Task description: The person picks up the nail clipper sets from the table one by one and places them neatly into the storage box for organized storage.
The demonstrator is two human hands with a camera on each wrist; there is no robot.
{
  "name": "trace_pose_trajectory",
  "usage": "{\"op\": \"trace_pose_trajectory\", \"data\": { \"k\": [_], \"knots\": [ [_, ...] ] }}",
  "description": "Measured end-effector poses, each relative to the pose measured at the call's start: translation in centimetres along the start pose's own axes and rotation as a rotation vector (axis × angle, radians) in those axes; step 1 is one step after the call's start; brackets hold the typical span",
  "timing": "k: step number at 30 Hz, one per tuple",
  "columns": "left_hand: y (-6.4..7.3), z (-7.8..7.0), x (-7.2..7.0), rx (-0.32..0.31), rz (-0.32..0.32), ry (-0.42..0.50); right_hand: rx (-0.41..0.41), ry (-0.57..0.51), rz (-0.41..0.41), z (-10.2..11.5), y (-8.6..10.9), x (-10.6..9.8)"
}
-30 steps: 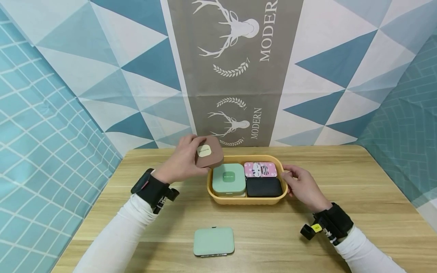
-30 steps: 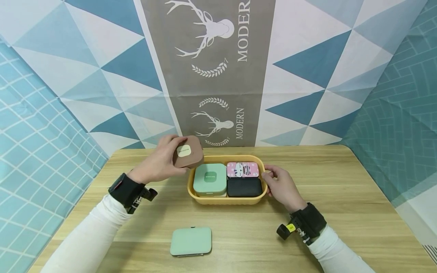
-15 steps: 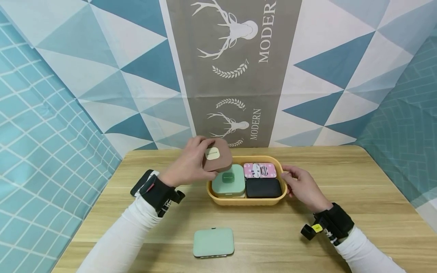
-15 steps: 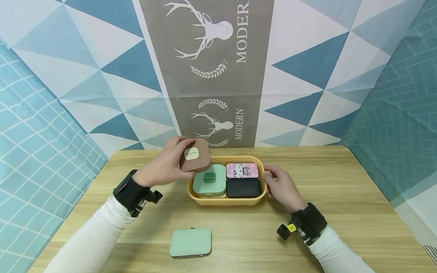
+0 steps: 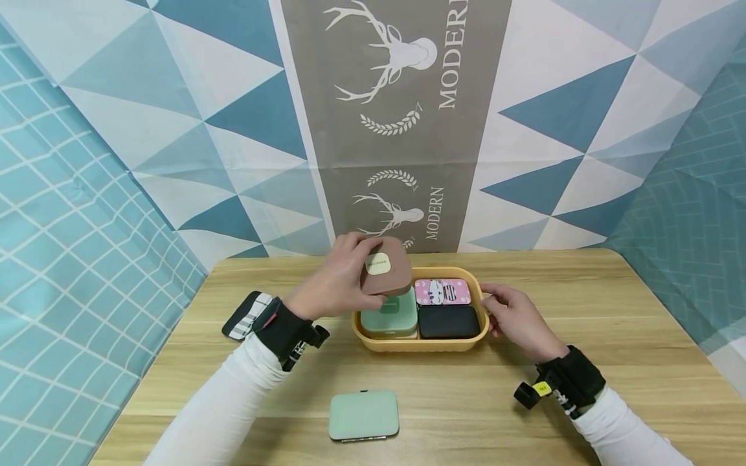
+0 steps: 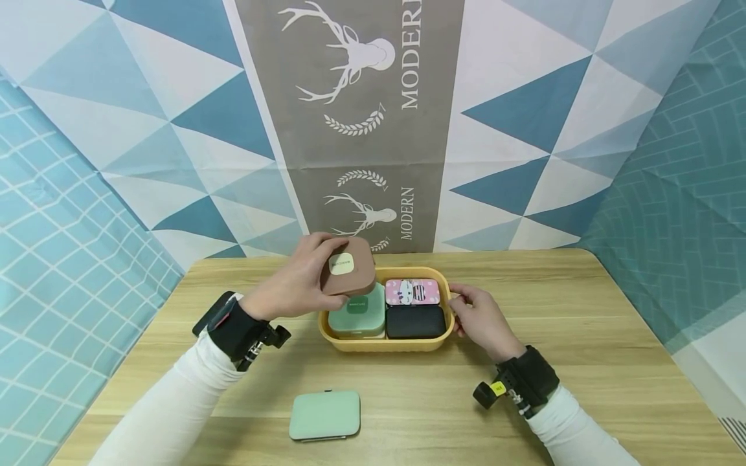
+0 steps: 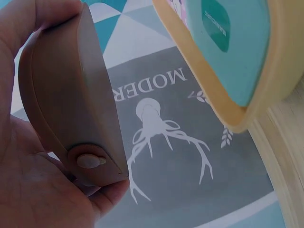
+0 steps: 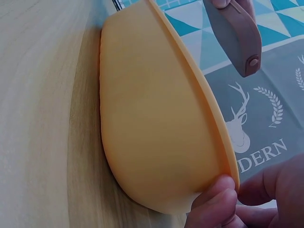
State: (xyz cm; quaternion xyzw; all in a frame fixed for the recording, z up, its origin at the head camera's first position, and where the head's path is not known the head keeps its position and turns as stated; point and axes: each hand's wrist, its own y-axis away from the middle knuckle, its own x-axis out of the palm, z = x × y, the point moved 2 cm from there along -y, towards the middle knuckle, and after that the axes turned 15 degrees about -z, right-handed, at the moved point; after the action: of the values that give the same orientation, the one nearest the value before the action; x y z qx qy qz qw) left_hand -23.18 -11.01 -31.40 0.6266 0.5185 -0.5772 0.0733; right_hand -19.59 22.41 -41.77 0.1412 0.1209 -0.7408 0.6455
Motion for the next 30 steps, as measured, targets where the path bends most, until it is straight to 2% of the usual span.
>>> {"op": "trace_pose_trajectory", "data": {
  "k": [8,16,30],
  "knots": [
    [-0.4,-0.7,1.1,0.005,0.022,0.011,0.005,-0.014,0.029,-0.1,-0.1,-0.2],
    [-0.8,-1.4,2.2,0.040,0.042,0.036,-0.004,-0.017,0.068,-0.1,-0.2,-0.6],
    [-1.7,-2.6,4.4,0.049,0.081,-0.001,-0.005,-0.012,0.078,-0.1,-0.4,-0.8]
  ]
}}
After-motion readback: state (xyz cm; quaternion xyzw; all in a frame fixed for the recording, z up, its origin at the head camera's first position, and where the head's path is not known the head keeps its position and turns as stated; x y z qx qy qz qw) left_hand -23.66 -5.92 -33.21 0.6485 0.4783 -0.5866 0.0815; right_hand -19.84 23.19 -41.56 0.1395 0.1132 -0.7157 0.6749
